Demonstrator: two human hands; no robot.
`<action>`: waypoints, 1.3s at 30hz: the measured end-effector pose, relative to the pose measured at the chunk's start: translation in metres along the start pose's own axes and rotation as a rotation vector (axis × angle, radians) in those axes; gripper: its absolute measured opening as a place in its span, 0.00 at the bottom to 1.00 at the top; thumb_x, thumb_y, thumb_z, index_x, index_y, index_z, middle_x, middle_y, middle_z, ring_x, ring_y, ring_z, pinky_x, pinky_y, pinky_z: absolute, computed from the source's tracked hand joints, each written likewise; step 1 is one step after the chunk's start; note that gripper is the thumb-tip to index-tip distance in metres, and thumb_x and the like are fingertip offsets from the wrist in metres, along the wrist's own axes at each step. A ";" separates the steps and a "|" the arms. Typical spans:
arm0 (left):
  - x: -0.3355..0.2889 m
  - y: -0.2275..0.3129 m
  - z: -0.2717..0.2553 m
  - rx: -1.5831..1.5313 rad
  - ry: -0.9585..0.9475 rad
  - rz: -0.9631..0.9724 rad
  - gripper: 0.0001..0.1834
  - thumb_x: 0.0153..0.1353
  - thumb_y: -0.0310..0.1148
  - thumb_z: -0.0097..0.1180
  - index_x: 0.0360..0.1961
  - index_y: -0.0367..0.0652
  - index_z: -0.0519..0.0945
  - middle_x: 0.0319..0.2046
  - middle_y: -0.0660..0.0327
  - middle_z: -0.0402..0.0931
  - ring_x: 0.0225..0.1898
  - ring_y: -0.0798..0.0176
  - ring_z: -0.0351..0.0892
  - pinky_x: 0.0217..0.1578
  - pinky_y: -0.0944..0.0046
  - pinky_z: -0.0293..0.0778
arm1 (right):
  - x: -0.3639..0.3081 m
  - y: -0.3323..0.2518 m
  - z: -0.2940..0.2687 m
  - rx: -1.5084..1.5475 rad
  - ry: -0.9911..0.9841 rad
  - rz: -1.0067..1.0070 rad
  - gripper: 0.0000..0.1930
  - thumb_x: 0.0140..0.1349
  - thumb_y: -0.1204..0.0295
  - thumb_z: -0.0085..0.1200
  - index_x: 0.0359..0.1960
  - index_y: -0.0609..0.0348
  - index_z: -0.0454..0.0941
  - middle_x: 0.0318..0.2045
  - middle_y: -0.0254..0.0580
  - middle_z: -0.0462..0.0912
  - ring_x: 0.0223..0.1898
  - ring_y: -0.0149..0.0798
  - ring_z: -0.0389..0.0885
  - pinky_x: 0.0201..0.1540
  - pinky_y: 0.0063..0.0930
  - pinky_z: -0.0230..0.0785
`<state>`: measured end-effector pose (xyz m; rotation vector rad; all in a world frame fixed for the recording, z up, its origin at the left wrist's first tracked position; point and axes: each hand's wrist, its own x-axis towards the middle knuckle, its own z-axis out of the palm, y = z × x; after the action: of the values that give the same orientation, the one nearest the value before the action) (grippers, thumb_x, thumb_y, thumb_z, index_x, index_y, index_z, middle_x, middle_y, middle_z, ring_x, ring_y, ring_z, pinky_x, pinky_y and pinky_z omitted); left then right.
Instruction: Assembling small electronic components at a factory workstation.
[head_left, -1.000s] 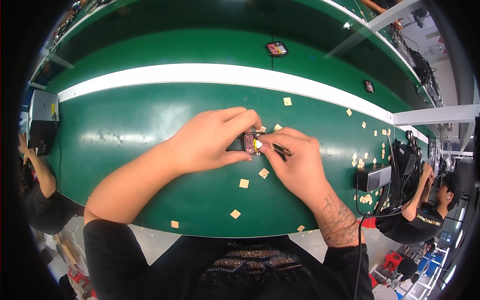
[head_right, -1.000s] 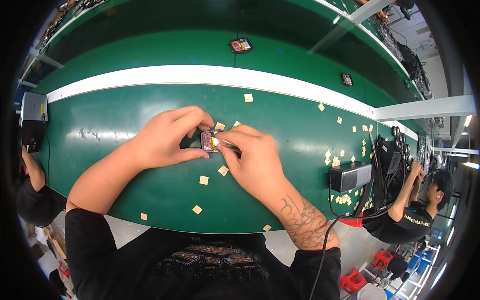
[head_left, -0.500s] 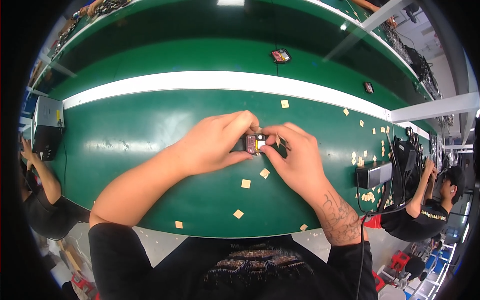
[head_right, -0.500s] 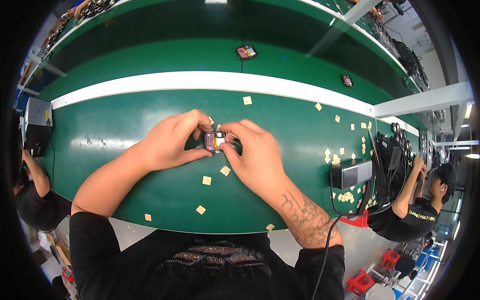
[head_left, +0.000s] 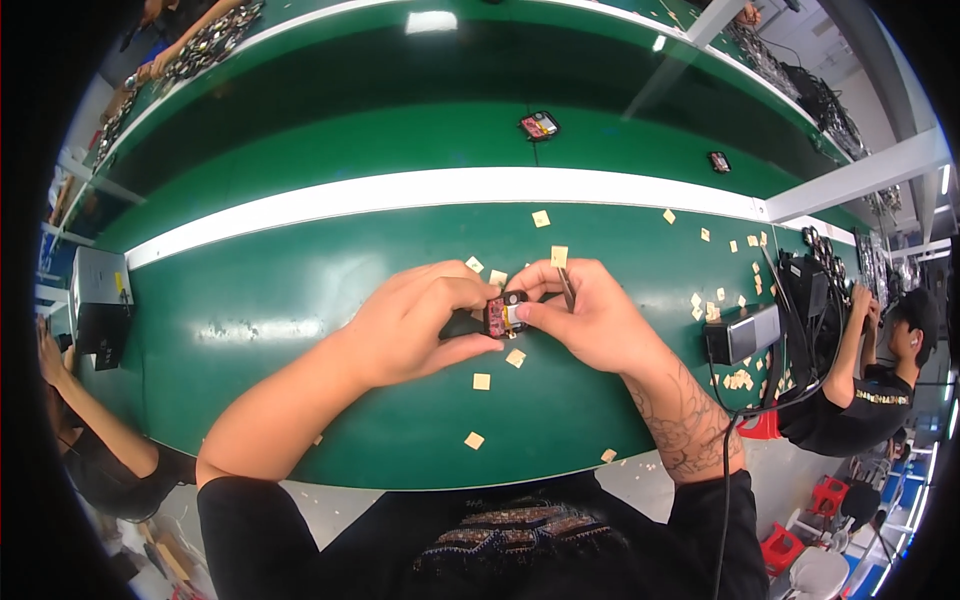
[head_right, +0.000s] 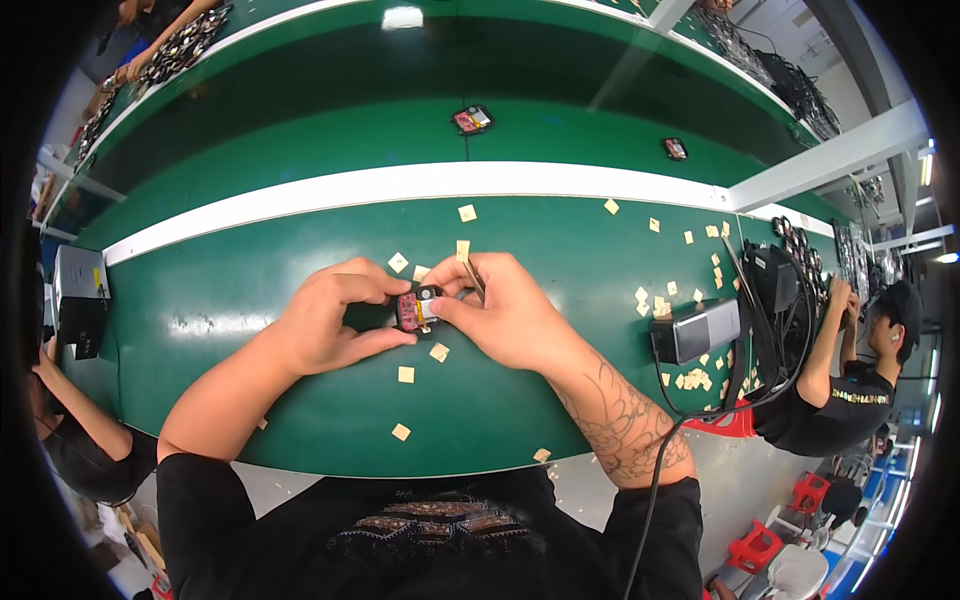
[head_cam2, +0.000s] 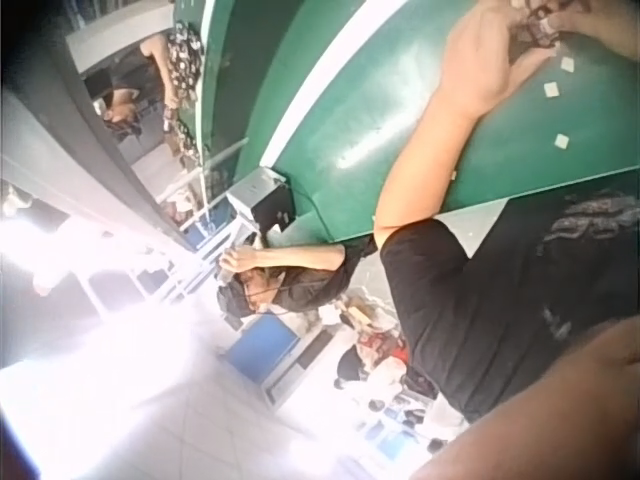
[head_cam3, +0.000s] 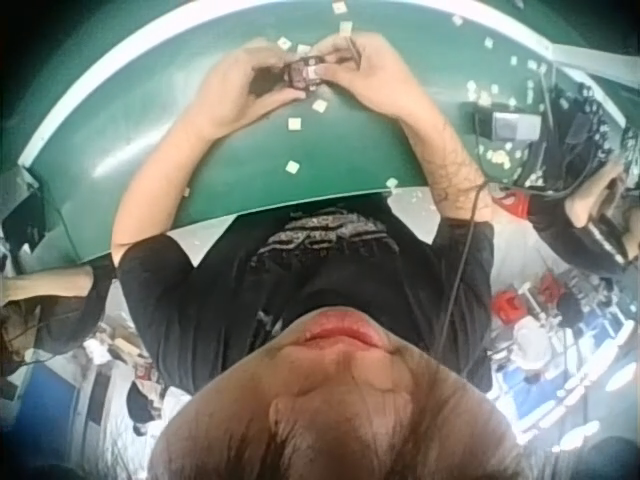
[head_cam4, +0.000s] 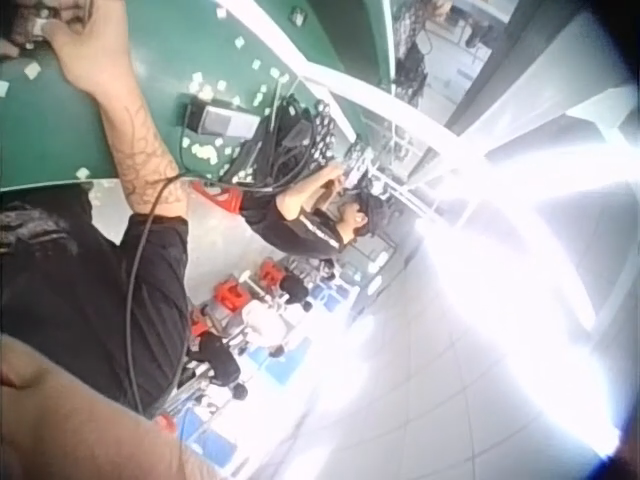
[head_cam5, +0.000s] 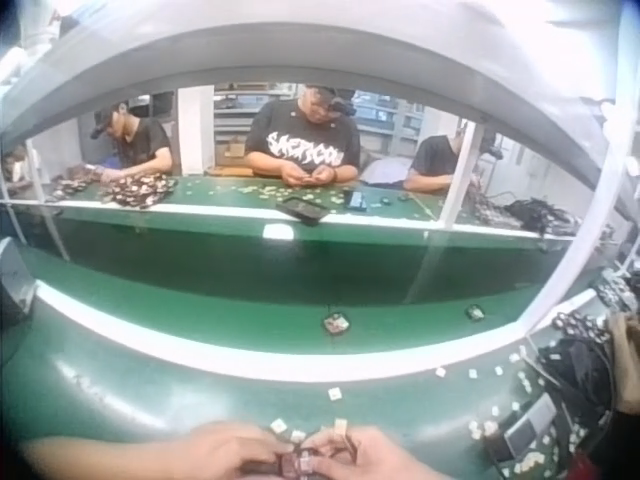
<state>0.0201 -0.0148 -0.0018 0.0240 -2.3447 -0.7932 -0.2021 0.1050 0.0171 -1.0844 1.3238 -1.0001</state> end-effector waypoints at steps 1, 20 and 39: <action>-0.002 -0.002 -0.001 -0.027 0.014 0.016 0.36 0.50 0.31 0.86 0.51 0.42 0.70 0.47 0.47 0.86 0.38 0.50 0.87 0.37 0.55 0.84 | 0.002 -0.005 -0.002 0.028 -0.028 0.031 0.08 0.69 0.81 0.63 0.48 0.70 0.85 0.39 0.35 0.85 0.37 0.21 0.80 0.40 0.19 0.75; 0.017 0.032 -0.013 -1.145 0.159 -0.885 0.11 0.77 0.28 0.61 0.55 0.38 0.76 0.33 0.53 0.88 0.30 0.61 0.91 0.26 0.69 0.80 | -0.012 -0.013 0.016 0.256 0.207 -0.252 0.14 0.73 0.79 0.63 0.57 0.70 0.83 0.44 0.41 0.90 0.39 0.21 0.84 0.41 0.16 0.76; 0.012 0.042 -0.006 -0.829 0.077 -0.701 0.16 0.74 0.19 0.58 0.60 0.36 0.78 0.43 0.59 0.85 0.39 0.70 0.86 0.37 0.70 0.81 | -0.014 -0.003 0.020 0.339 0.092 -0.183 0.12 0.73 0.80 0.61 0.55 0.68 0.83 0.43 0.37 0.87 0.26 0.14 0.70 0.27 0.13 0.62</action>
<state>0.0218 0.0136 0.0324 0.5228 -1.7508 -1.9987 -0.1820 0.1182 0.0220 -0.9186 1.0896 -1.3697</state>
